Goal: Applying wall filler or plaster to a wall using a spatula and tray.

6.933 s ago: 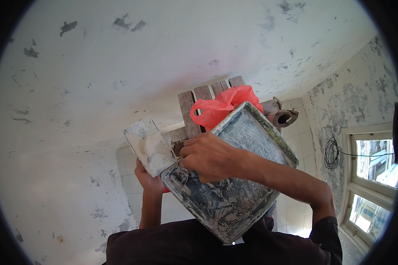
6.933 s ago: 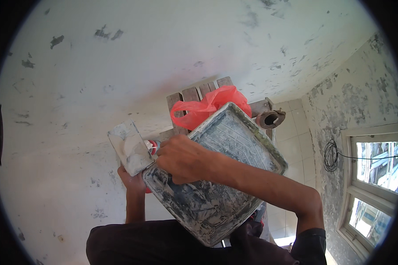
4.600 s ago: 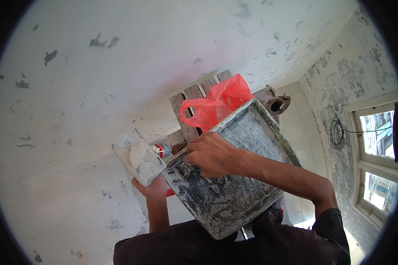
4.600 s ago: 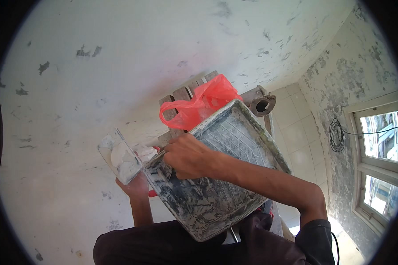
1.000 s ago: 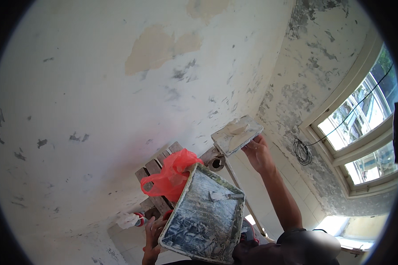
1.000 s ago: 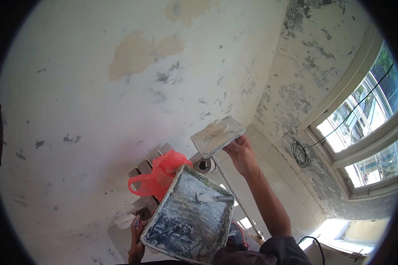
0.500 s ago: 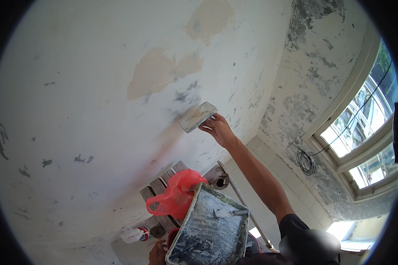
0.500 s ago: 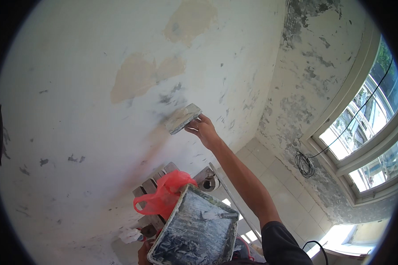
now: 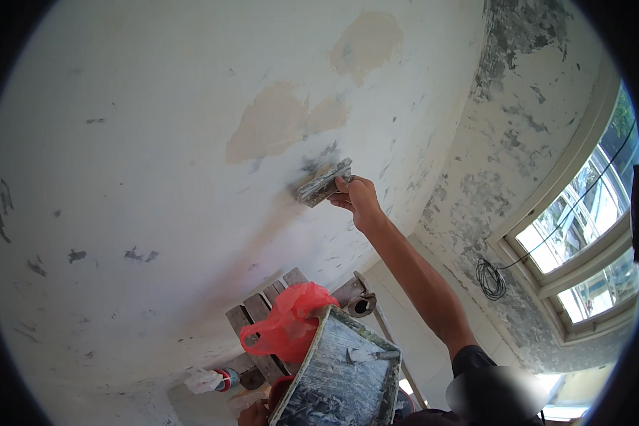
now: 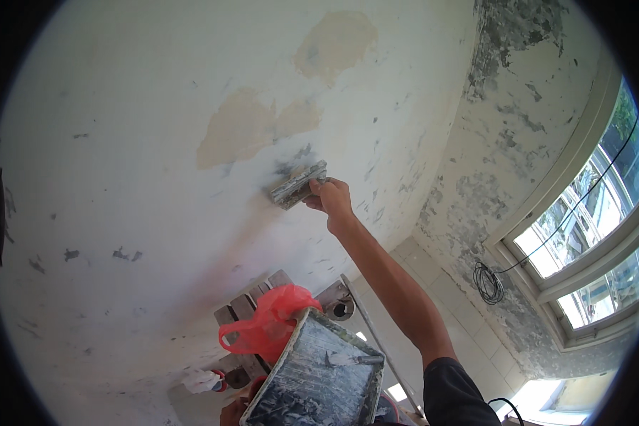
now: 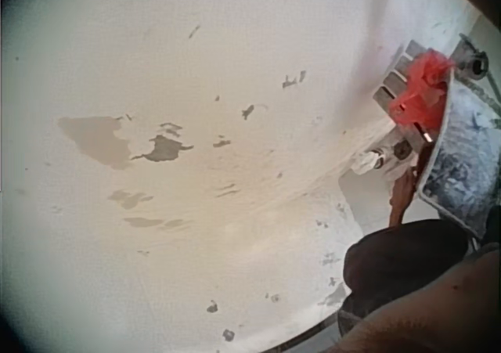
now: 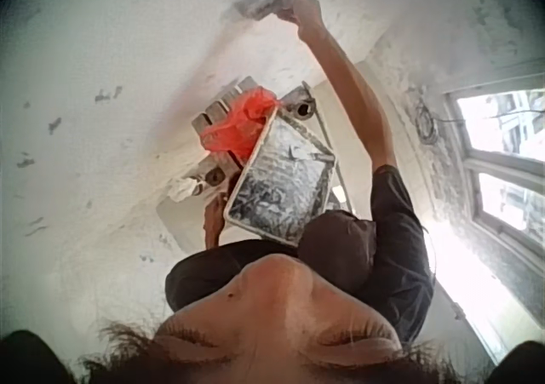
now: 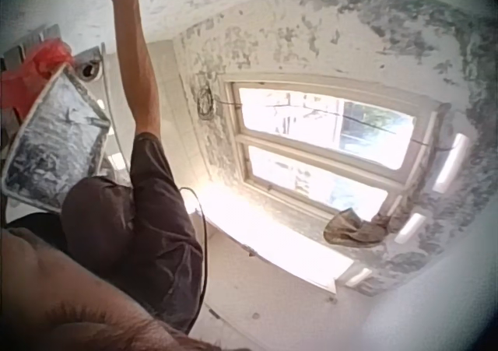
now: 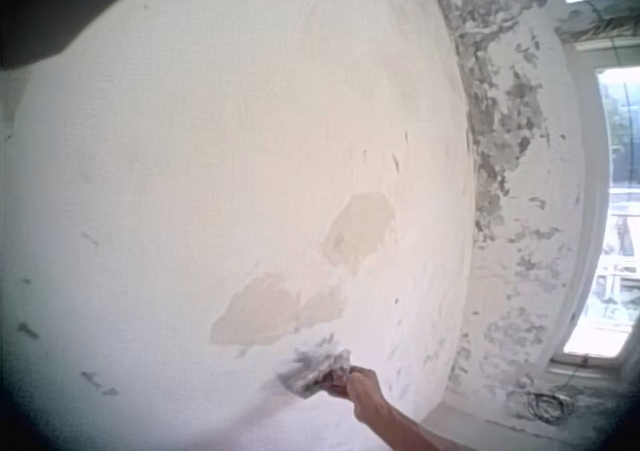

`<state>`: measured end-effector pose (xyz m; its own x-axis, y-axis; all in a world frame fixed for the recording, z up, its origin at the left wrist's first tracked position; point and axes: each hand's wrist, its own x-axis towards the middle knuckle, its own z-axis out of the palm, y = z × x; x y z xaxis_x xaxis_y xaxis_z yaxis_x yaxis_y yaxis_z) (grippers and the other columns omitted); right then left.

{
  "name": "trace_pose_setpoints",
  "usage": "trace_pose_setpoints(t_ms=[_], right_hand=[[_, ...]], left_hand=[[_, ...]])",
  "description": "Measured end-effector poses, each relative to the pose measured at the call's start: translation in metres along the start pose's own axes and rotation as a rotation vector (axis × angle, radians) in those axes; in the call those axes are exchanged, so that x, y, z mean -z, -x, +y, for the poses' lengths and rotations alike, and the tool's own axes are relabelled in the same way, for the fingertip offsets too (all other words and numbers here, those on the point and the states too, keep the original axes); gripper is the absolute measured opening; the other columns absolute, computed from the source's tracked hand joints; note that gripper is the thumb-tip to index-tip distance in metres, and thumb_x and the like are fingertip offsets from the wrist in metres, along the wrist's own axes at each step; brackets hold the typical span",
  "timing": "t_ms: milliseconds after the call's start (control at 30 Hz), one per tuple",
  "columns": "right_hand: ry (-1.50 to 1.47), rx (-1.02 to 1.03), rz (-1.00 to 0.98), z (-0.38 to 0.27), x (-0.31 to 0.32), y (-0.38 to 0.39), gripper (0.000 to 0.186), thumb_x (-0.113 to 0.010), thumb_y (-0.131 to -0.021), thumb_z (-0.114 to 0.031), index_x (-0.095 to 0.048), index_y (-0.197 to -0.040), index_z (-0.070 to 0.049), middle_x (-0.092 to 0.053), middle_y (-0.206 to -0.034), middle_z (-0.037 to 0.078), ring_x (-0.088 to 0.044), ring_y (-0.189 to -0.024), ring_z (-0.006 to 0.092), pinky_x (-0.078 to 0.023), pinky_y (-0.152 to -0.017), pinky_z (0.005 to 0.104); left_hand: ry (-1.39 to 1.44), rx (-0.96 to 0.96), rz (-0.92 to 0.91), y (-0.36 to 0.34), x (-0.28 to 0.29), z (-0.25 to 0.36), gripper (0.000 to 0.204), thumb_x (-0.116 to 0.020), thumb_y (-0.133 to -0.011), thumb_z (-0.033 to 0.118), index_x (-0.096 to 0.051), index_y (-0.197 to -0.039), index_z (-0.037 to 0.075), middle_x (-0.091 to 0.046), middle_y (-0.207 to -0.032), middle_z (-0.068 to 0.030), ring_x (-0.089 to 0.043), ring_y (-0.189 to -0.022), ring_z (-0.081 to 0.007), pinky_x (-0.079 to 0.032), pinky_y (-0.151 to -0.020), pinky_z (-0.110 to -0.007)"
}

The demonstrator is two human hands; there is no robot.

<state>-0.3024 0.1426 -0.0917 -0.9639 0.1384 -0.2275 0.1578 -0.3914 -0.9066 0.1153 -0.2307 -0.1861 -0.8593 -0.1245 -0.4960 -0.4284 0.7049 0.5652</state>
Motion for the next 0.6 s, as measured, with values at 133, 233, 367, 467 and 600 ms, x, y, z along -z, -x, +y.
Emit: trace_pose_setpoints(t_ms=[133, 233, 367, 467, 600], right_hand=[[-0.071, -0.024, -0.012, -0.021, -0.013, 0.005, 0.022, -0.059, -0.096, -0.017, -0.064, -0.099, 0.004, -0.068, -0.093, 0.012, -0.066, -0.082, 0.0209, -0.053, -0.082, 0.0359], [-0.048, 0.059, -0.038, -0.032, -0.015, 0.01, 0.021, -0.058, -0.097, -0.016, -0.062, -0.102, 0.004, -0.068, -0.096, 0.012, -0.065, -0.084, 0.0208, -0.052, -0.085, 0.0357], [-0.254, 0.296, -0.137, -0.046, 0.008, 0.015, 0.019, -0.051, -0.101, -0.014, -0.057, -0.113, 0.0, -0.066, -0.101, 0.009, -0.062, -0.089, 0.0181, -0.05, -0.089, 0.0369], [-0.35, 0.408, -0.159, -0.048, 0.039, 0.02, 0.021, -0.048, -0.102, -0.013, -0.055, -0.119, -0.002, -0.065, -0.106, 0.009, -0.062, -0.093, 0.0179, -0.051, -0.091, 0.0373], [-0.281, 0.263, -0.108, -0.01, 0.06, 0.008, 0.028, -0.052, -0.101, -0.014, -0.054, -0.125, 0.001, -0.065, -0.109, 0.011, -0.065, -0.096, 0.0192, -0.05, -0.093, 0.0375]], left_hand=[[0.091, 0.043, -0.05, -0.004, 0.002, -0.009, 0.074, -0.034, -0.1, 0.062, -0.064, -0.124, -0.001, -0.065, -0.119, -0.0236, -0.06, -0.111, -0.0391, -0.045, -0.093, -0.045], [0.096, 0.036, -0.037, -0.003, -0.003, -0.009, 0.074, -0.034, -0.1, 0.062, -0.063, -0.125, -0.001, -0.064, -0.121, -0.0236, -0.059, -0.114, -0.0394, -0.044, -0.095, -0.045], [0.09, 0.024, -0.012, 0.0, -0.002, -0.007, 0.075, -0.034, -0.1, 0.062, -0.062, -0.127, -0.001, -0.062, -0.126, -0.0237, -0.057, -0.118, -0.0401, -0.043, -0.098, -0.045], [0.09, 0.017, 0.011, 0.002, 0.001, -0.002, 0.075, -0.034, -0.1, 0.062, -0.061, -0.128, -0.001, -0.061, -0.128, -0.0238, -0.055, -0.12, -0.0405, -0.042, -0.099, -0.046], [0.124, 0.15, -0.088, 0.005, 0.01, 0.023, 0.074, -0.031, -0.1, 0.062, -0.061, -0.129, 0.0, -0.062, -0.127, -0.0226, -0.055, -0.12, -0.0394, -0.042, -0.098, -0.047]])
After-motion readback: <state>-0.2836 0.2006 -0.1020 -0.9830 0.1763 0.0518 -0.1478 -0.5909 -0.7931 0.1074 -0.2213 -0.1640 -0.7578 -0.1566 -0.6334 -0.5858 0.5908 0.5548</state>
